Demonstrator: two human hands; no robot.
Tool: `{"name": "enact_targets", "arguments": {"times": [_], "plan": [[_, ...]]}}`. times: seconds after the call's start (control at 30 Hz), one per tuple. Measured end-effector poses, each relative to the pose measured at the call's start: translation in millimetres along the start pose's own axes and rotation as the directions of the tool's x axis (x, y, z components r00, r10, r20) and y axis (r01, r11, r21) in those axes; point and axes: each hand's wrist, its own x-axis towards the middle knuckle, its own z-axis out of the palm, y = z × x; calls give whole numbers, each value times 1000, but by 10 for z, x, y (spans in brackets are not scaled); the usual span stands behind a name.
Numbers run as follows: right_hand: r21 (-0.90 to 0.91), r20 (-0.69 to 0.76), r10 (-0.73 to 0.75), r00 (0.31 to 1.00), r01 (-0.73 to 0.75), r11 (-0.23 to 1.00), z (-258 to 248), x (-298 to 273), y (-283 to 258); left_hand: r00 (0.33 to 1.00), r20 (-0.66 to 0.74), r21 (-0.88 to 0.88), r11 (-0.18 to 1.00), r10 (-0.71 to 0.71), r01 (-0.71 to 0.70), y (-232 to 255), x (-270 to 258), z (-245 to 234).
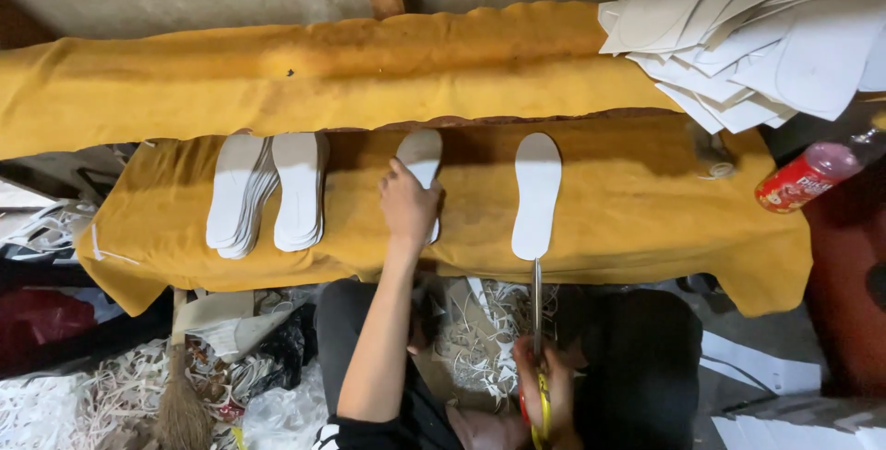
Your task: The person cuts white shoe insoles from a larger sheet of material using scissors. They trim the edges to match a specific shape and place the finished insoles on a yellow cloth-covered table.
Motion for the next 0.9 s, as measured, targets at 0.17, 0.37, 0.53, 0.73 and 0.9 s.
{"name": "enact_targets", "arguments": {"times": [0.17, 0.37, 0.53, 0.73, 0.9], "plan": [[-92, -37, 23, 999, -26, 995, -20, -29, -120, 995, 96, -129, 992, 16, -4, 738, -205, 201], [-115, -89, 56, 994, -66, 991, -54, -27, -248, 995, 83, 108, 992, 52, -61, 807, -338, 805], [-131, -96, 51, 994, -64, 989, -48, -14, -391, 928, -47, -316, 876, 369, -364, 956, -741, 315], [-257, -164, 63, 984, -104, 961, -65, -2, -407, 703, 333, -259, 778, 628, -573, 846, -1139, 549], [-243, -162, 142, 977, -179, 953, -71, 3, -471, 759, 268, -186, 804, 594, -564, 917, -1173, 754]]}}
